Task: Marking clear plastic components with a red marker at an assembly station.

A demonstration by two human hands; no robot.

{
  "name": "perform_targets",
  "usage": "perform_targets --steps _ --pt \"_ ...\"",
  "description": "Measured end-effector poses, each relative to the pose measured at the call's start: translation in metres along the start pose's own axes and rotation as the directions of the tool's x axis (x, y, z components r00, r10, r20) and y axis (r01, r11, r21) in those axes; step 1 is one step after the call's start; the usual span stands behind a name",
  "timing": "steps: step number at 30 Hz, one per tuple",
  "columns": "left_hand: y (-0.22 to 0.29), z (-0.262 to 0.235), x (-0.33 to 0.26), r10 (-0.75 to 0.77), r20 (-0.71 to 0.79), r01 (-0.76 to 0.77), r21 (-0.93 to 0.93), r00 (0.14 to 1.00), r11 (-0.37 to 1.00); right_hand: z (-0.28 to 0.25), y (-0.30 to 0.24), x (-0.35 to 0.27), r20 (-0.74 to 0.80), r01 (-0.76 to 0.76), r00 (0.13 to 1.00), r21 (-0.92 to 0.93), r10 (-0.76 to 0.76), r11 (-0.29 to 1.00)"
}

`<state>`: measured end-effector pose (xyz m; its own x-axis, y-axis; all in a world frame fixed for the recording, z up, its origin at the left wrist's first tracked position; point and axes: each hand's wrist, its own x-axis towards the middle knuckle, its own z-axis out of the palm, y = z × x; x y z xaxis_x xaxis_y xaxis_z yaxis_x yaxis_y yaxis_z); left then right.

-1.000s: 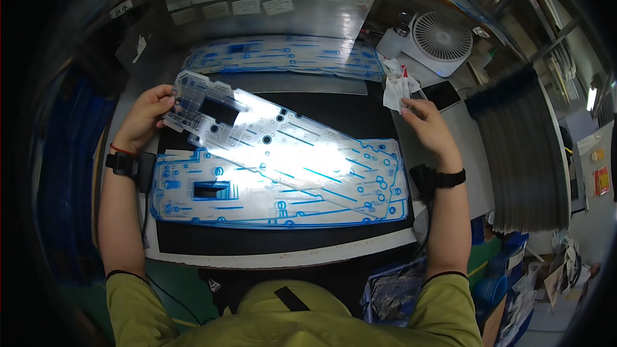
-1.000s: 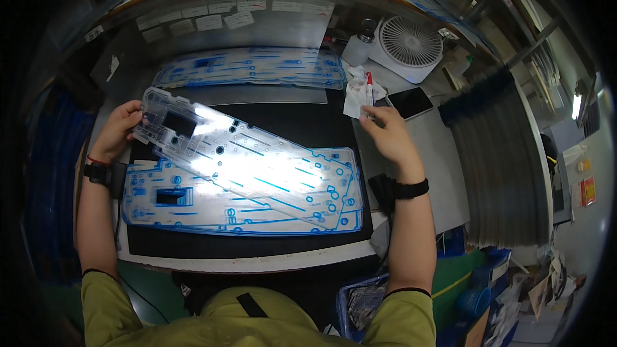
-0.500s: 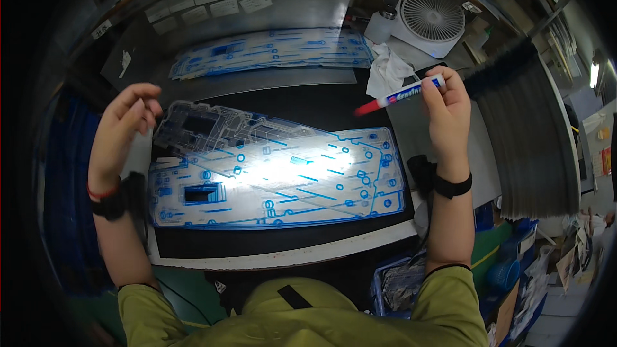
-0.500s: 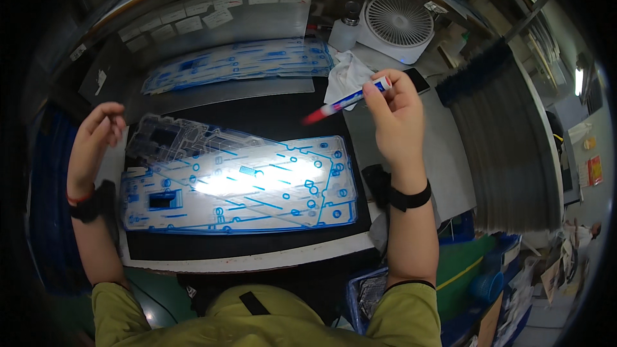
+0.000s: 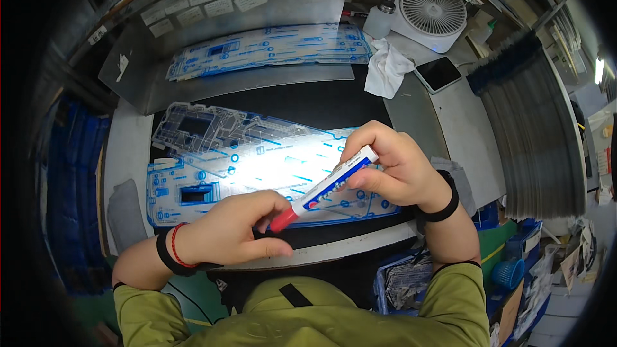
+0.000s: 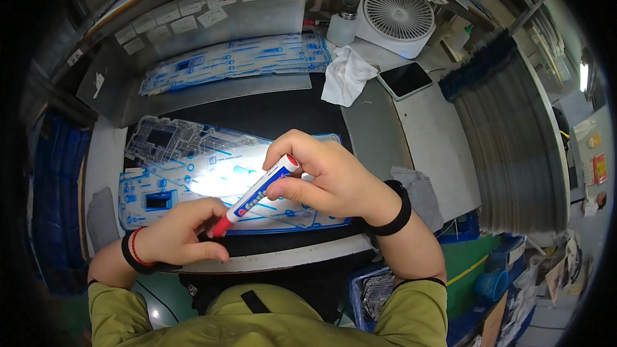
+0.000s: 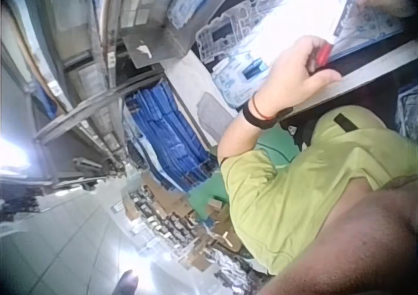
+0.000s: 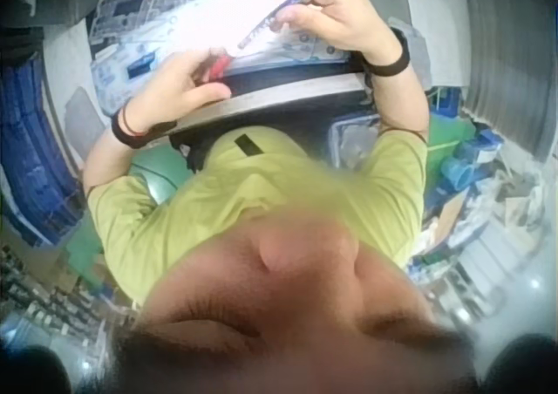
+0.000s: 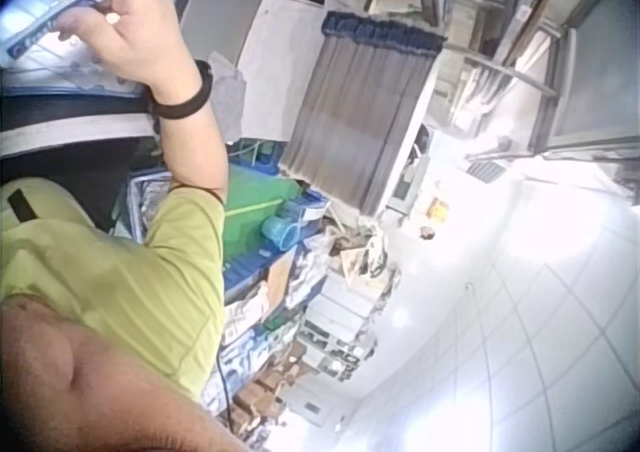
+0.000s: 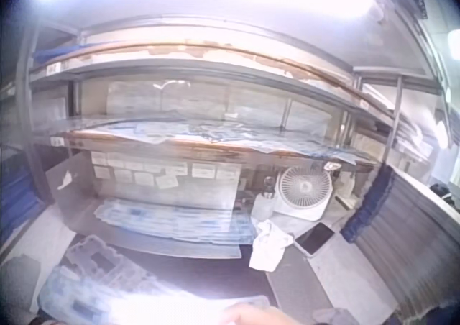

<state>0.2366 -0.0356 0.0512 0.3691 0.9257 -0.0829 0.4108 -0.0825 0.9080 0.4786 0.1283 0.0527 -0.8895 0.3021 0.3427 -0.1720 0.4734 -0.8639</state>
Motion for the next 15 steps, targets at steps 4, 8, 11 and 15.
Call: perform_targets --steps 4,8,11,15 --pt "-0.009 0.001 0.001 0.013 -0.137 -0.024 -0.075 0.991 0.997 -0.002 -0.005 -0.001 -0.041 0.047 0.998 -0.112 -0.052 0.993" --pt "-0.018 -0.009 -0.009 -0.132 0.064 0.143 -0.600 0.989 0.787 -0.009 0.010 -0.010 -0.350 0.142 0.927 0.005 -0.132 0.990" --pt "-0.024 -0.009 -0.008 -0.044 -0.079 -0.007 -0.559 0.996 0.829 -0.040 0.013 -0.018 -0.519 0.290 0.836 0.144 -0.177 0.946" --pt "-0.018 -0.014 -0.010 -0.085 0.059 0.104 -0.543 0.995 0.834 -0.051 0.007 -0.017 -0.459 0.008 0.883 -0.206 -0.103 0.979"
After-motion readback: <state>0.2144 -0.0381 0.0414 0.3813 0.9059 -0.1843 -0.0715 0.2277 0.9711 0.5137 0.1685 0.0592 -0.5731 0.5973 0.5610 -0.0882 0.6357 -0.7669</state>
